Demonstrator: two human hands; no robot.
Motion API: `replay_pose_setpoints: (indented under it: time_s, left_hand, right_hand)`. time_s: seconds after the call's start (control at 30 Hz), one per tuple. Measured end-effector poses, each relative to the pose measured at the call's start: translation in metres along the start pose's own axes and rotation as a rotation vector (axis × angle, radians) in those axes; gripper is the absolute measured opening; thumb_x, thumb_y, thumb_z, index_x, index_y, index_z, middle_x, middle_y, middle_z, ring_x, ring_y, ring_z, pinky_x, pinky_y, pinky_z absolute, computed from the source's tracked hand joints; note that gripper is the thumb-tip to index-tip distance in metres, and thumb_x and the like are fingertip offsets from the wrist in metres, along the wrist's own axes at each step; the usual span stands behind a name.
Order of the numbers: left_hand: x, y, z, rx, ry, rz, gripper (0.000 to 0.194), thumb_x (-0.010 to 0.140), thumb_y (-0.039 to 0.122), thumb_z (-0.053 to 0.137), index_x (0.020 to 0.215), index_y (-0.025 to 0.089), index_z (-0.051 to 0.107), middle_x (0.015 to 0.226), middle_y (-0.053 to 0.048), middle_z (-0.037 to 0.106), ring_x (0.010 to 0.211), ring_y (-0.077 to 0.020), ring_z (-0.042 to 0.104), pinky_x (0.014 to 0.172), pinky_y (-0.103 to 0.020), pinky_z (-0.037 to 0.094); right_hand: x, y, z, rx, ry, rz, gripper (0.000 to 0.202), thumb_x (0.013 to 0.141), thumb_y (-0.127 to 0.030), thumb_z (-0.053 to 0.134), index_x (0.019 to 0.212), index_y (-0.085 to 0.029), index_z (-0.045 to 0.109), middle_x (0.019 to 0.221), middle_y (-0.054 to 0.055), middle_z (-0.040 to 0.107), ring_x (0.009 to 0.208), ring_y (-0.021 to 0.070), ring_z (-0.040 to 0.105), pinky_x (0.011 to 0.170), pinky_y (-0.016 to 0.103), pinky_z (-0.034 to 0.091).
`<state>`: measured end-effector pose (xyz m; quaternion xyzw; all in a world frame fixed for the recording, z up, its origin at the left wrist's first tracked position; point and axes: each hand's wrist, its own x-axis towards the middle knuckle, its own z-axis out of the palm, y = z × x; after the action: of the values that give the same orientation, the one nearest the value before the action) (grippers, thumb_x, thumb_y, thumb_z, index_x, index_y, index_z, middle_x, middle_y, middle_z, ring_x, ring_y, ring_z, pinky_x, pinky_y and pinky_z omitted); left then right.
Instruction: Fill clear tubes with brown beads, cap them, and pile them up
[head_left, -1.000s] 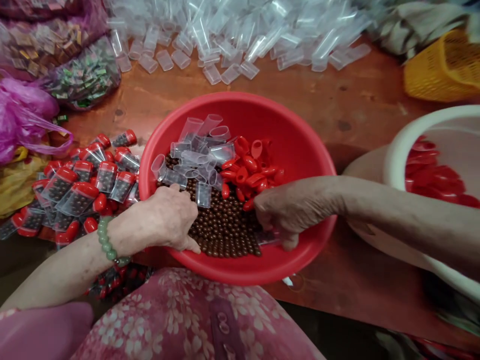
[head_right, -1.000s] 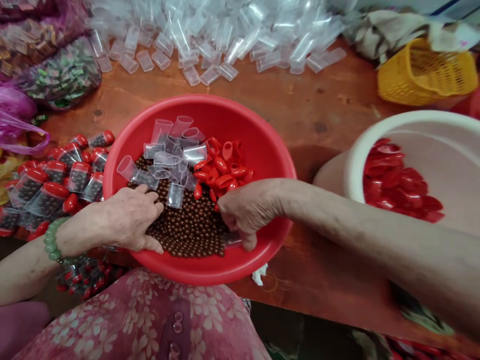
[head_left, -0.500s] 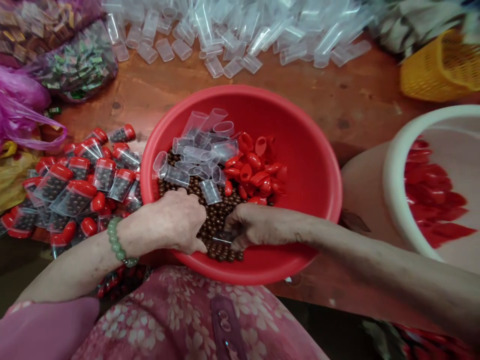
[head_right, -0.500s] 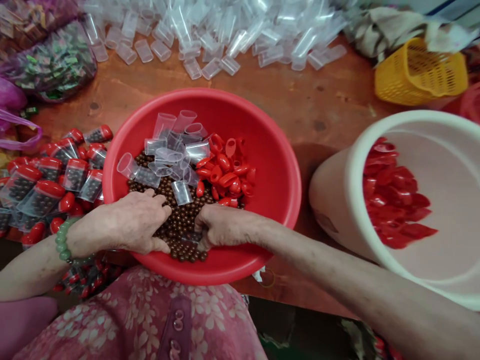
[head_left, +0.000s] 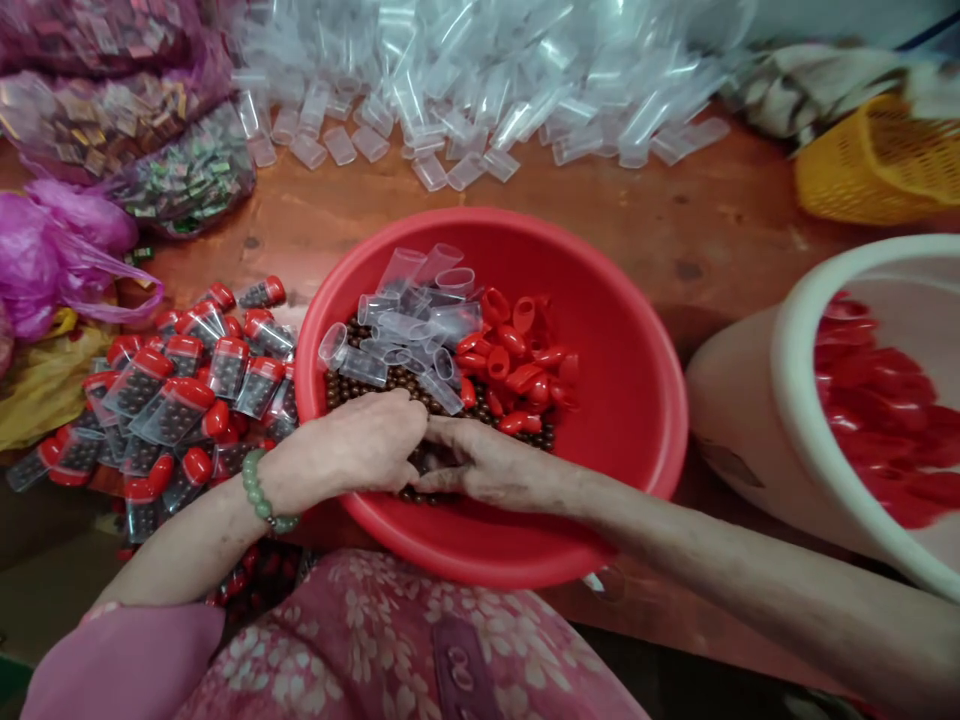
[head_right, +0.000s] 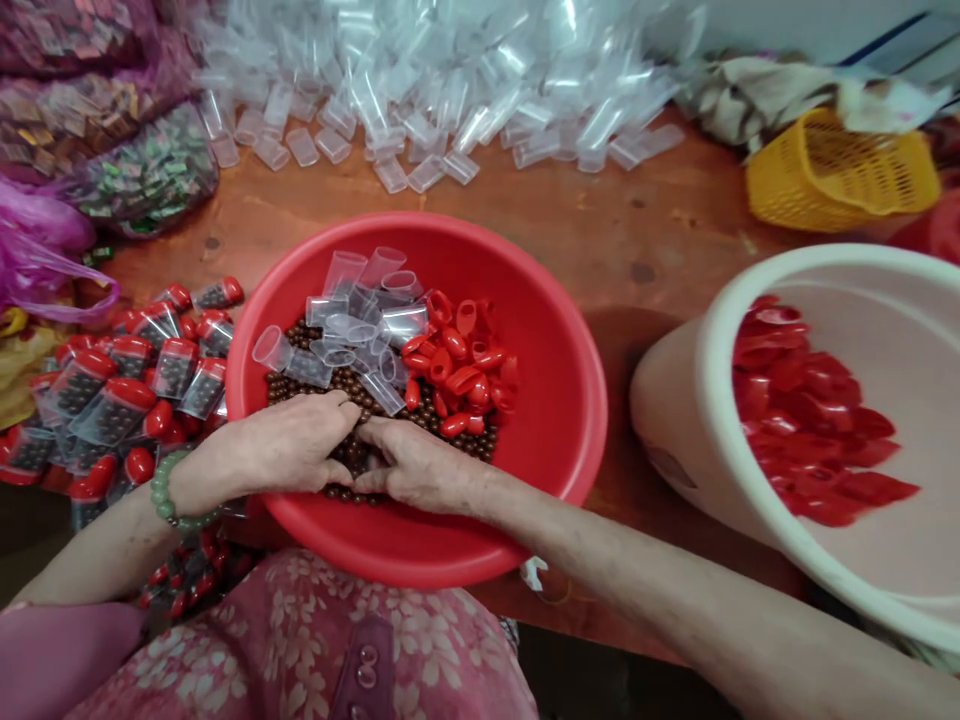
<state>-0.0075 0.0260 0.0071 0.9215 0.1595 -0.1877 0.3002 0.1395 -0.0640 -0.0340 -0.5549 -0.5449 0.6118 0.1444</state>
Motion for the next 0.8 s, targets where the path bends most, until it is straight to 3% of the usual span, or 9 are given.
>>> replay_pose_setpoints:
  time_s: [0.1, 0.27, 0.43, 0.6, 0.8]
  left_hand:
    - [-0.009, -0.005, -0.006, -0.173, 0.082, 0.06, 0.051, 0.076, 0.039, 0.071, 0.113, 0.009, 0.055, 0.113, -0.013, 0.059, 0.101, -0.0241, 0.059, 0.088, -0.034, 0.048]
    - [-0.023, -0.008, -0.011, -0.337, 0.246, 0.131, 0.071, 0.068, 0.042, 0.078, 0.127, 0.015, 0.049, 0.138, -0.015, 0.045, 0.124, -0.0269, 0.05, 0.102, -0.037, 0.043]
    - [-0.025, 0.008, 0.0, -0.453, 0.444, 0.117, 0.064, 0.077, 0.044, 0.07, 0.132, 0.018, 0.051, 0.142, -0.014, 0.048, 0.137, -0.0262, 0.038, 0.11, -0.043, 0.036]
    - [-0.021, 0.024, 0.018, -0.492, 0.667, 0.056, 0.049, 0.088, 0.03, 0.059, 0.133, 0.012, 0.052, 0.143, -0.015, 0.048, 0.132, -0.0198, 0.046, 0.111, -0.036, 0.038]
    - [-0.018, 0.023, 0.019, -0.816, 0.643, 0.052, 0.04, 0.083, 0.022, 0.063, 0.122, 0.016, 0.063, 0.128, -0.008, 0.063, 0.12, -0.0184, 0.057, 0.108, -0.032, 0.04]
  right_hand:
    - [-0.007, -0.004, -0.009, 0.037, 0.021, -0.063, 0.034, 0.073, -0.03, 0.065, 0.103, -0.016, 0.06, 0.097, 0.004, 0.063, 0.087, 0.0209, 0.057, 0.078, 0.034, 0.048]
    - [-0.022, -0.014, -0.02, 0.053, 0.137, -0.254, 0.029, 0.079, -0.031, 0.065, 0.104, -0.019, 0.057, 0.109, 0.006, 0.06, 0.104, 0.0207, 0.055, 0.096, 0.038, 0.042]
    - [-0.026, -0.017, -0.021, 0.163, 0.183, -0.345, 0.023, 0.08, -0.031, 0.065, 0.1, -0.02, 0.061, 0.104, 0.004, 0.063, 0.099, 0.019, 0.058, 0.092, 0.035, 0.045]
    - [-0.028, -0.019, -0.019, 0.214, 0.2, -0.397, 0.026, 0.083, -0.038, 0.063, 0.099, -0.017, 0.065, 0.093, 0.002, 0.065, 0.087, 0.0173, 0.059, 0.079, 0.029, 0.049]
    - [-0.032, -0.025, -0.02, 0.076, 0.257, -0.42, 0.023, 0.088, -0.037, 0.057, 0.082, -0.016, 0.065, 0.087, 0.005, 0.067, 0.082, 0.0168, 0.061, 0.074, 0.027, 0.049]
